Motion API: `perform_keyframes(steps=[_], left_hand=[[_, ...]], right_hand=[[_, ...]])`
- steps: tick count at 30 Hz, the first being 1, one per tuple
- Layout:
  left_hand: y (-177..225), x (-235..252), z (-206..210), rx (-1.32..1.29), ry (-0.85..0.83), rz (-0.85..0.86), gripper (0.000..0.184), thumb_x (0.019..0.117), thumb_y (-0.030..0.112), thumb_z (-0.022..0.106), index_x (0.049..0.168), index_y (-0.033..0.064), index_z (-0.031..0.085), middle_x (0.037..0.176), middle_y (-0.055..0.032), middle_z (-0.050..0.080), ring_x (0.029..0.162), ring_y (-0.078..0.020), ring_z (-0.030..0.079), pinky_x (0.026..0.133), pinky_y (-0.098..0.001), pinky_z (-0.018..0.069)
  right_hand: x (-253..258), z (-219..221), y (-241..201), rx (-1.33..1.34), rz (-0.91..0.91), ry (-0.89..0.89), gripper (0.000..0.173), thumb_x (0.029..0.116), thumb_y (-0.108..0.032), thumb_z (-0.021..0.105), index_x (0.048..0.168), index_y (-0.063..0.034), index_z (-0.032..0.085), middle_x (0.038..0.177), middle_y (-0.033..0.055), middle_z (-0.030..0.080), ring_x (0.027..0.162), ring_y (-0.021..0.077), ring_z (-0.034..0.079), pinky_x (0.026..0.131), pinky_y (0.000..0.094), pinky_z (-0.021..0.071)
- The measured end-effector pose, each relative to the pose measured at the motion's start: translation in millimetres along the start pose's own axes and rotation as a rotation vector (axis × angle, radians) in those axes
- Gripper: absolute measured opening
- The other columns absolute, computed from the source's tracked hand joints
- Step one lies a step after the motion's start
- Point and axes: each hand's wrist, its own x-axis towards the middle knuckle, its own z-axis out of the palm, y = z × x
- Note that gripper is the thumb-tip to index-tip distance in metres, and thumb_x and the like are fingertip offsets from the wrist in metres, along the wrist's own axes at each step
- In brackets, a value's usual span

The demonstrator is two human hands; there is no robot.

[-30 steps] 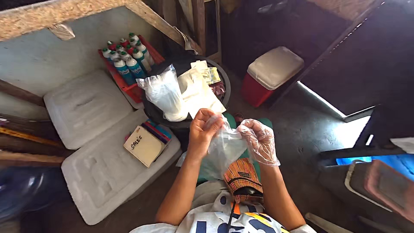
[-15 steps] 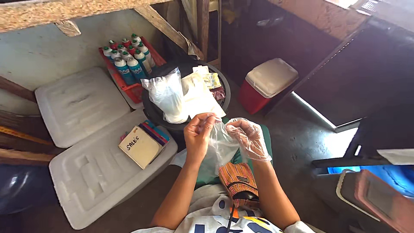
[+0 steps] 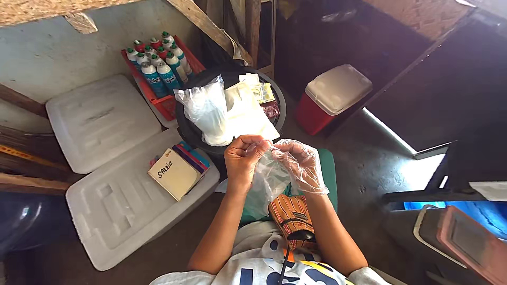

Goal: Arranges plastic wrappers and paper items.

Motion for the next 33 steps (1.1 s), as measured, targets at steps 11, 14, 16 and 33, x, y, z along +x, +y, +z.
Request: perform_keyframes(steps=[11,14,16,33], left_hand=[[-2.9,-0.7,-1.1,-0.21,-0.057,-0.18,0.021,0.1019,0.012,0.058,0.088,0.0223,0.071,0.079,0.0109,0.068,0.07,0.0041,0.064,0.065,-0.0134,0.0552],[-3.9,-1.1,-3.0,-0.244,-0.111,-0.207,0.016,0.1011,0.022,0.062,0.087,0.0245,0.07,0.078,0.0112,0.065,0.069,0.0043,0.062,0.064,-0.0126,0.0541],[-4.7,-0.7,-3.9,-0.197,-0.11,-0.169,0.013,0.0993,0.025,0.066,0.087,0.0257,0.07,0.079,0.0125,0.066,0.07,0.0048,0.062,0.065,-0.0127,0.0544],[3.3,33.4,-34.9,-0.011,-0.358,-0.016,0.018,0.1072,0.026,0.049,0.099,0.0277,0.065,0.095,0.0167,0.067,0.087,0.0049,0.063,0.078,-0.0151,0.0538]], right_hand=[[4.4,9.6,1.0,-0.029,-0.141,0.017,0.01,0.0942,-0.009,0.066,0.093,-0.001,0.073,0.091,-0.0004,0.068,0.088,0.0009,0.063,0.079,0.0171,0.0541],[5.3,12.3,0.5,0.032,-0.113,0.001,0.011,0.0976,-0.01,0.061,0.095,-0.0028,0.07,0.094,-0.0018,0.067,0.09,0.0003,0.063,0.081,0.0179,0.0545],[6.3,12.8,-2.8,0.006,-0.077,-0.033,0.01,0.0966,-0.011,0.063,0.098,-0.0029,0.069,0.095,-0.002,0.067,0.09,-0.0004,0.063,0.082,0.0178,0.0547],[24.9,-5.6,-11.0,0.208,0.133,-0.357,0.022,0.0928,-0.011,0.067,0.112,-0.0087,0.057,0.078,-0.0095,0.065,0.06,-0.0057,0.058,0.055,0.0127,0.052]])
